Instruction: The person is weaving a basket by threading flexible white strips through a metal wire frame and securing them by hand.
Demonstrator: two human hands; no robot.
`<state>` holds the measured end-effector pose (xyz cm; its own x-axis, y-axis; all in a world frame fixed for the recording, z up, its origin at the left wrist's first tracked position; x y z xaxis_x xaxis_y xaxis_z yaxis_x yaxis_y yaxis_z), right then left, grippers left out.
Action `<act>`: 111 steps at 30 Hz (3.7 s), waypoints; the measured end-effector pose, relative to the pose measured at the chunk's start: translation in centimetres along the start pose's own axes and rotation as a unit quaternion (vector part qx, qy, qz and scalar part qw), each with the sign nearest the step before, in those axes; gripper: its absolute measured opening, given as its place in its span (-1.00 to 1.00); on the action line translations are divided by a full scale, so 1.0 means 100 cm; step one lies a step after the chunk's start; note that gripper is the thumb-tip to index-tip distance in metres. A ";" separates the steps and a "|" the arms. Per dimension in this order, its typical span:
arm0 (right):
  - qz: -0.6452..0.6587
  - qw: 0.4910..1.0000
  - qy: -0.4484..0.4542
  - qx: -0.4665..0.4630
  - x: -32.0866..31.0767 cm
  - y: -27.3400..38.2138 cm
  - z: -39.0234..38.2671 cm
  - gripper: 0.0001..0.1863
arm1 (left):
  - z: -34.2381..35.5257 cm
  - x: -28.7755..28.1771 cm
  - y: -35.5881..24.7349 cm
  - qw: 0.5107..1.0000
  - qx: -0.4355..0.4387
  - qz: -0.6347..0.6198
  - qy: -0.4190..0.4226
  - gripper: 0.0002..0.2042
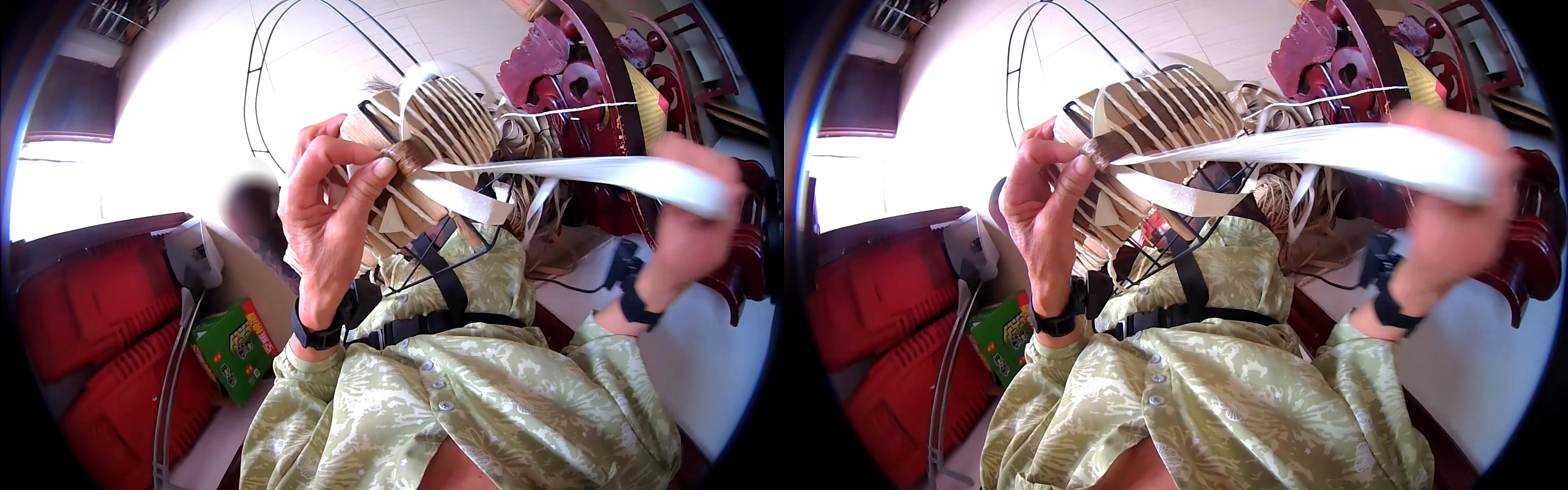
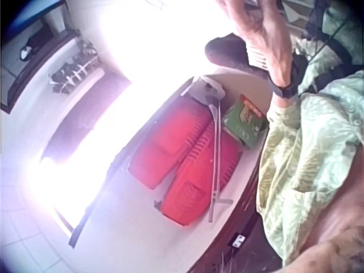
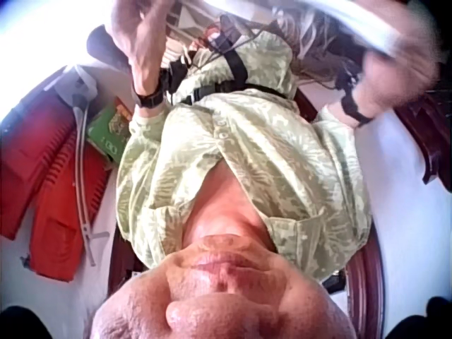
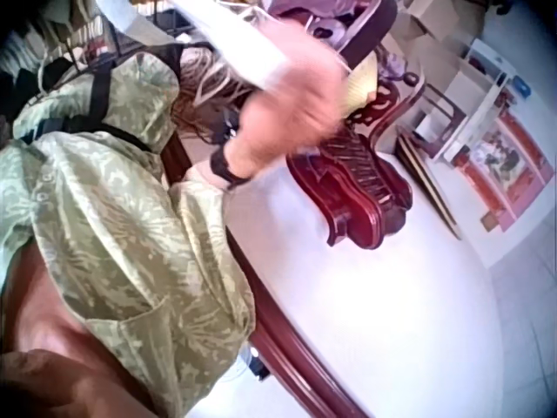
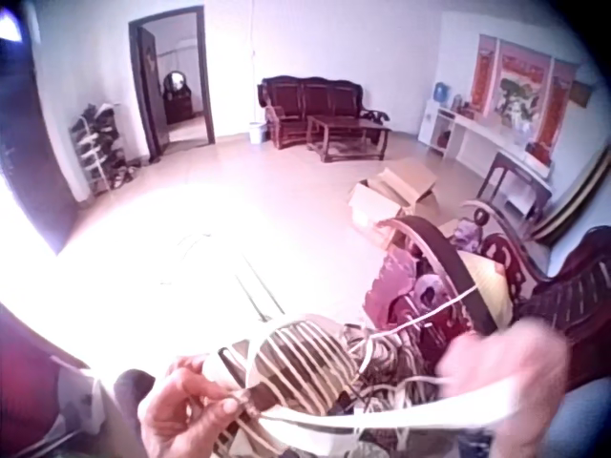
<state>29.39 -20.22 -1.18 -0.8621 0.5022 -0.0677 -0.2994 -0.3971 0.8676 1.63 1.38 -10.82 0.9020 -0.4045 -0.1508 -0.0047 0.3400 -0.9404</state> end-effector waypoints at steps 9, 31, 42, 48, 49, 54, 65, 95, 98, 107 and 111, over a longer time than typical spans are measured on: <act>-0.548 0.759 -0.349 -0.033 -0.106 0.017 -0.026 -0.70 | 0.001 0.002 -0.002 1.000 -0.002 0.001 0.005 -0.86; -0.633 0.686 -0.350 0.077 -0.198 0.019 -0.067 -0.61 | -0.007 -0.006 -0.001 0.999 -0.033 -0.021 -0.001 -0.86; -0.079 0.959 0.270 -0.013 0.147 -0.037 -0.021 -0.55 | -0.032 -0.010 -0.015 0.999 -0.032 -0.005 0.023 -0.86; 0.068 0.956 0.280 0.048 0.125 -0.035 -0.024 -0.86 | -0.046 -0.031 -0.017 0.999 -0.023 -0.027 0.015 -0.81; 0.061 0.957 0.273 0.078 0.106 -0.039 -0.024 -0.85 | -0.046 -0.037 -0.016 0.999 -0.032 -0.035 0.020 -0.80; -0.084 0.952 0.037 0.292 -0.012 -0.083 -0.056 -0.80 | -0.053 -0.054 -0.020 0.996 -0.031 -0.078 -0.003 -0.74; -0.192 0.941 -0.072 0.269 -0.004 -0.139 -0.064 -0.85 | -0.064 -0.088 -0.029 0.987 -0.027 -0.138 -0.078 -0.75; 0.437 0.764 0.169 0.443 0.185 -0.107 -0.008 -0.80 | -0.068 -0.123 -0.054 0.984 -0.008 -0.161 -0.081 -0.78; 0.454 0.737 0.172 0.470 0.178 -0.112 -0.013 -0.75 | -0.067 -0.122 -0.054 0.981 0.000 -0.176 -0.078 -0.78; 0.491 0.772 0.139 0.378 0.163 -0.144 -0.045 -0.64 | -0.068 -0.117 -0.050 0.972 0.012 -0.228 -0.059 -0.79; 0.418 0.881 0.069 0.209 0.134 -0.140 -0.078 -0.21 | -0.057 -0.101 -0.043 0.962 -0.001 -0.273 -0.002 -0.79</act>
<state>18.85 -13.91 -18.05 -0.7604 0.0584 0.6469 0.6160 -0.2509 0.7467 -9.92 -0.87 -7.03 0.7718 -0.5192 0.3670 0.4699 0.0768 -0.8794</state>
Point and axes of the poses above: each hand's wrist, its own z-axis towards the middle knuckle, its own x-axis out of the palm, y = z × x, the point moved 6 cm from there along z, towards the middle knuckle, and after that the axes turned 10 degrees about z, right-handed, at the moved point
